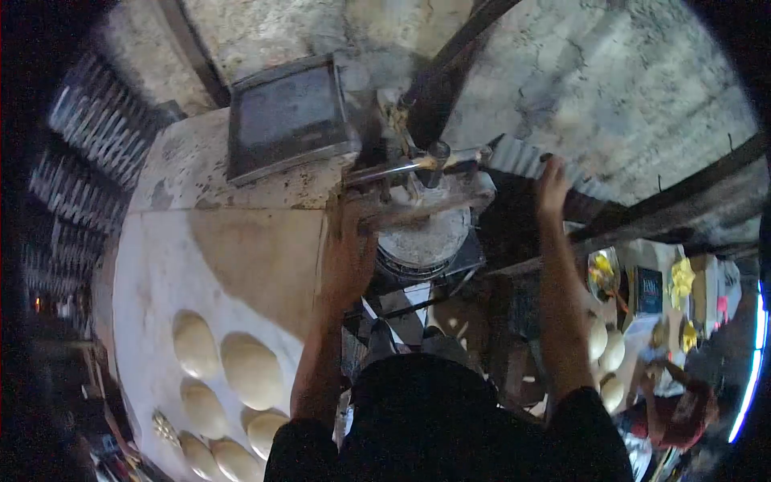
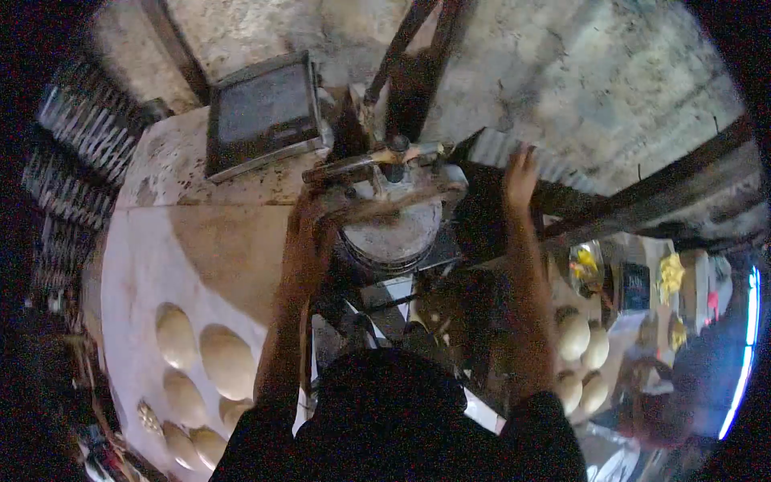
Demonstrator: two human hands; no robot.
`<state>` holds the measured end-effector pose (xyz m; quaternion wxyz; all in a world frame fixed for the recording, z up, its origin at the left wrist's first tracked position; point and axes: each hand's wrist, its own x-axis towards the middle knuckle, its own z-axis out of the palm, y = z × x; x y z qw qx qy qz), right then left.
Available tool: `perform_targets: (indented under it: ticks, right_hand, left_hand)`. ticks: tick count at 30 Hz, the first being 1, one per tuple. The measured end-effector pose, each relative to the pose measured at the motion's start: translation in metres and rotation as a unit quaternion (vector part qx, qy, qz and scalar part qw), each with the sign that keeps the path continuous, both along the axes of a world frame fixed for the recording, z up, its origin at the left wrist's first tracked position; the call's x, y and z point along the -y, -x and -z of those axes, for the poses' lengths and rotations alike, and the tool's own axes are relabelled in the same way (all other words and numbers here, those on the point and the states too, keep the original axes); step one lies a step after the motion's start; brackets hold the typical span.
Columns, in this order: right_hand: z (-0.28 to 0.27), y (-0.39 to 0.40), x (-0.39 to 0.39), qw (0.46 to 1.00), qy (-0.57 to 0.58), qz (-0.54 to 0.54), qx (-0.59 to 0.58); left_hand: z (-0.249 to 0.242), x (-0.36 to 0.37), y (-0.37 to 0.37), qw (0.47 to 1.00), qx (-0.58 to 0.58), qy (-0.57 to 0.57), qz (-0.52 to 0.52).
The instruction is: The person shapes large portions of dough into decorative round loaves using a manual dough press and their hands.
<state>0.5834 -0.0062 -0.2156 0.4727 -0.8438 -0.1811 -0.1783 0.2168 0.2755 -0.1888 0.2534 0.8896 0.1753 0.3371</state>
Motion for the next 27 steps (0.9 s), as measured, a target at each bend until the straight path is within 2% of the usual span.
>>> perform_targets:
  ticks: [1,2,3,4,5,6,7,8,9,10,12,13,14,15,17,18,19,20,21,22,24,27]
  right_hand:
    - [0.115,-0.025,0.035,0.995,0.082,0.026,-0.049]
    - [0.21,-0.001,0.064,0.974,0.135,-0.007,-0.181]
    - [0.284,0.048,0.085,0.936,0.145,-0.092,-0.308]
    - [0.335,0.098,0.097,0.85,0.012,-0.221,-0.477]
    - [0.365,0.14,0.1,0.609,-0.28,-0.313,-0.673]
    - [0.383,0.181,0.1,0.302,-0.394,-0.36,-0.79]
    - [0.384,0.193,0.06,0.321,-0.427,-0.258,-0.805]
    - [0.385,0.207,0.019,0.345,-0.457,-0.158,-0.804]
    - [0.383,0.223,-0.02,0.356,-0.47,-0.046,-0.806]
    - [0.37,0.235,-0.039,0.379,-0.488,-0.03,-0.786]
    - [0.342,0.254,-0.057,0.458,-0.533,-0.042,-0.71]
    - [0.336,0.255,-0.057,0.483,-0.542,-0.038,-0.686]
    - [0.336,0.251,-0.052,0.501,-0.543,-0.03,-0.673]
    - [0.345,0.243,-0.037,0.492,-0.527,-0.025,-0.693]
    - [0.359,0.229,-0.003,0.475,-0.491,-0.025,-0.73]
    - [0.348,0.224,0.021,0.518,-0.405,-0.043,-0.752]
    - [0.322,0.205,0.052,0.56,-0.32,-0.059,-0.762]
    - [0.308,0.183,0.081,0.603,-0.236,-0.068,-0.759]
    - [0.318,0.172,0.111,0.65,-0.221,-0.085,-0.722]
    - [0.325,0.163,0.14,0.679,-0.206,-0.087,-0.699]
    - [0.322,0.149,0.192,0.684,-0.214,-0.065,-0.694]
    - [0.309,0.157,0.244,0.663,-0.271,-0.03,-0.697]
  left_hand:
    - [0.031,0.014,0.038,0.99,-0.07,0.125,0.017]
    - [0.062,0.028,0.076,0.957,-0.146,0.248,0.014]
    - [0.093,0.042,0.113,0.912,-0.223,0.345,-0.004]
    - [0.132,0.063,0.171,0.945,-0.25,0.211,0.016]
    - [0.17,0.083,0.227,0.962,-0.264,0.067,0.02]
    - [0.15,0.109,0.264,0.94,-0.323,0.086,0.068]
    - [0.126,0.128,0.289,0.91,-0.385,0.105,0.116]
    - [0.128,0.146,0.321,0.882,-0.406,0.232,0.06]
    - [0.121,0.158,0.325,0.854,-0.429,0.295,0.014]
    - [0.113,0.17,0.33,0.822,-0.446,0.352,-0.036]
    - [0.07,0.189,0.289,0.788,-0.504,0.34,-0.097]
    - [0.104,0.179,0.294,0.841,-0.524,0.129,0.034]
    - [0.139,0.173,0.302,0.843,-0.504,-0.081,0.172]
    - [0.132,0.183,0.23,0.799,-0.558,0.223,0.025]
    - [0.258,0.177,0.236,0.892,-0.4,0.119,0.173]
    - [0.269,0.182,0.206,0.808,-0.473,0.304,0.175]
    - [0.279,0.187,0.173,0.7,-0.538,0.451,0.13]
    - [0.325,0.184,0.163,0.656,-0.556,0.487,0.153]
    - [0.358,0.195,0.15,0.708,-0.463,0.523,0.104]
    - [0.381,0.207,0.139,0.733,-0.472,0.484,0.071]
    - [0.417,0.232,0.123,0.766,-0.532,0.36,0.014]
    - [0.442,0.281,0.134,0.748,-0.64,0.175,-0.039]
